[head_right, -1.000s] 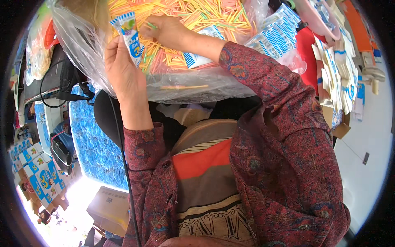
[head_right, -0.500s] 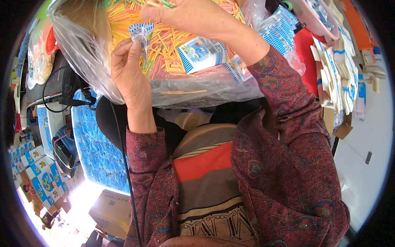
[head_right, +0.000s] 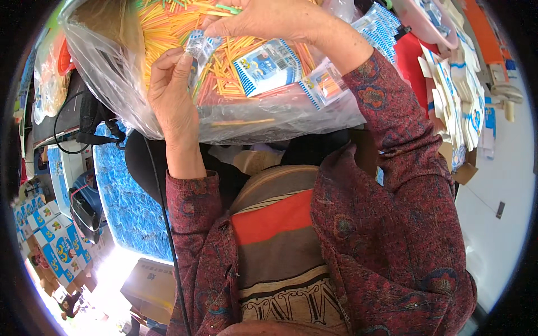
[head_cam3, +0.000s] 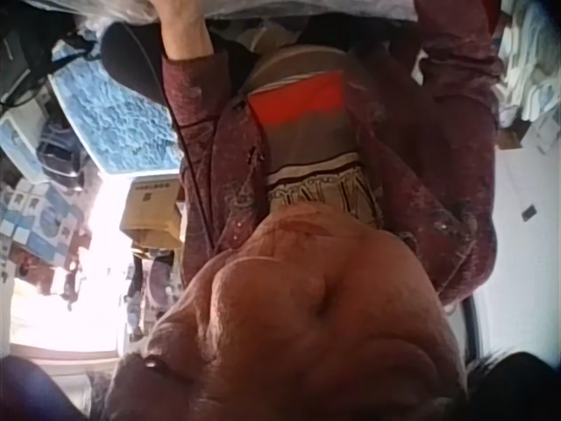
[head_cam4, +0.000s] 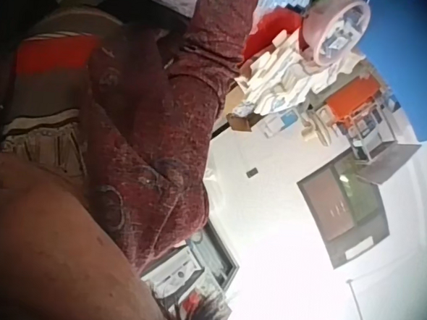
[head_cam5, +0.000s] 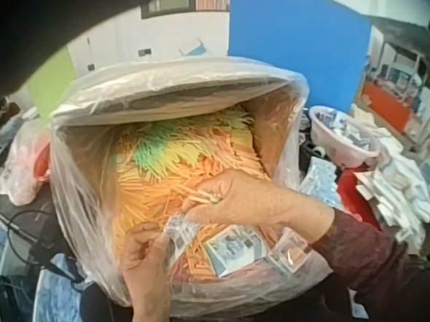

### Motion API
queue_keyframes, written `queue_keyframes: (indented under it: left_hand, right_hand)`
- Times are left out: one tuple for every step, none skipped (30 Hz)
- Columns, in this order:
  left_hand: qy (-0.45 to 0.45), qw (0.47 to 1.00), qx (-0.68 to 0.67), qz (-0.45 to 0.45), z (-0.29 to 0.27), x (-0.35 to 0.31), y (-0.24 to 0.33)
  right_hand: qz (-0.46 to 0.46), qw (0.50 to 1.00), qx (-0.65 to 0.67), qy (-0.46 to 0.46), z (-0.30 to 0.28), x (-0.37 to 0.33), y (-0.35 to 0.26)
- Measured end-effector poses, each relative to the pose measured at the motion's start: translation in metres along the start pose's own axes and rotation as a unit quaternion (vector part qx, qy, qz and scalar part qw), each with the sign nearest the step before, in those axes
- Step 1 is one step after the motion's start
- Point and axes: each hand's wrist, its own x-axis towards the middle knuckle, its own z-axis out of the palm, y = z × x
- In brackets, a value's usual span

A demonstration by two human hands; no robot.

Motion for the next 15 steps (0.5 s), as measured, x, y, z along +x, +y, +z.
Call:
queue_keyframes:
  left_hand:
    - [0.0, 1.0, -0.011, -0.008, 0.0, 0.0, 0.0]
    - [0.001, 1.0, -0.011, -0.009, 0.0, 0.0, 0.0]
    - [-0.005, 1.0, 0.003, -0.004, -0.001, -0.001, 0.0]
    - [-0.01, 1.0, 0.016, 0.001, -0.001, -0.001, 0.0]
    - [-0.016, 0.999, 0.029, 0.005, -0.001, -0.001, 0.0]
    - [-0.015, 0.999, 0.029, 0.005, -0.001, -0.001, 0.0]
    - [-0.017, 1.0, 0.022, -0.004, -0.001, -0.002, 0.001]
    - [-0.019, 1.0, 0.015, -0.013, -0.001, -0.002, 0.002]
    - [-0.02, 1.0, 0.008, -0.023, -0.001, -0.002, 0.002]
    - [-0.02, 1.0, 0.007, -0.023, -0.001, -0.002, 0.002]
    - [-0.02, 0.999, 0.002, -0.031, -0.001, -0.003, 0.002]
    - [-0.021, 0.999, -0.004, -0.039, -0.001, -0.003, 0.002]
    - [-0.021, 0.999, -0.01, -0.047, 0.0, -0.003, 0.003]
    - [-0.021, 0.999, -0.01, -0.048, 0.0, -0.003, 0.004]
    - [-0.023, 0.998, -0.013, -0.051, 0.0, -0.004, 0.004]
  right_hand:
    - [0.012, 1.0, -0.006, 0.0, 0.0, -0.001, 0.002]
    - [0.024, 1.0, -0.013, -0.002, 0.002, -0.001, 0.002]
    - [0.037, 0.999, -0.019, -0.003, 0.004, -0.002, 0.001]
    - [0.037, 0.999, -0.019, -0.003, 0.004, -0.002, 0.001]
    - [0.036, 0.998, -0.05, 0.007, 0.004, -0.003, -0.001]
    - [0.034, 0.996, -0.082, 0.018, 0.003, -0.004, -0.002]
    - [0.033, 0.993, -0.114, 0.028, 0.003, -0.004, -0.003]
    - [0.033, 0.993, -0.114, 0.029, 0.002, -0.005, -0.002]
    - [0.032, 0.996, -0.08, 0.032, 0.001, -0.004, 0.0]
    - [0.031, 0.998, -0.046, 0.035, 0.001, -0.004, 0.002]
    - [0.03, 0.999, -0.011, 0.038, 0.0, -0.003, 0.005]
    - [0.03, 0.999, -0.011, 0.038, 0.0, -0.003, 0.007]
    - [0.018, 0.999, -0.031, 0.033, 0.0, -0.003, 0.01]
    - [0.006, 0.998, -0.051, 0.028, 0.001, -0.003, 0.012]
    - [-0.006, 0.997, -0.07, 0.023, 0.001, -0.003, 0.014]
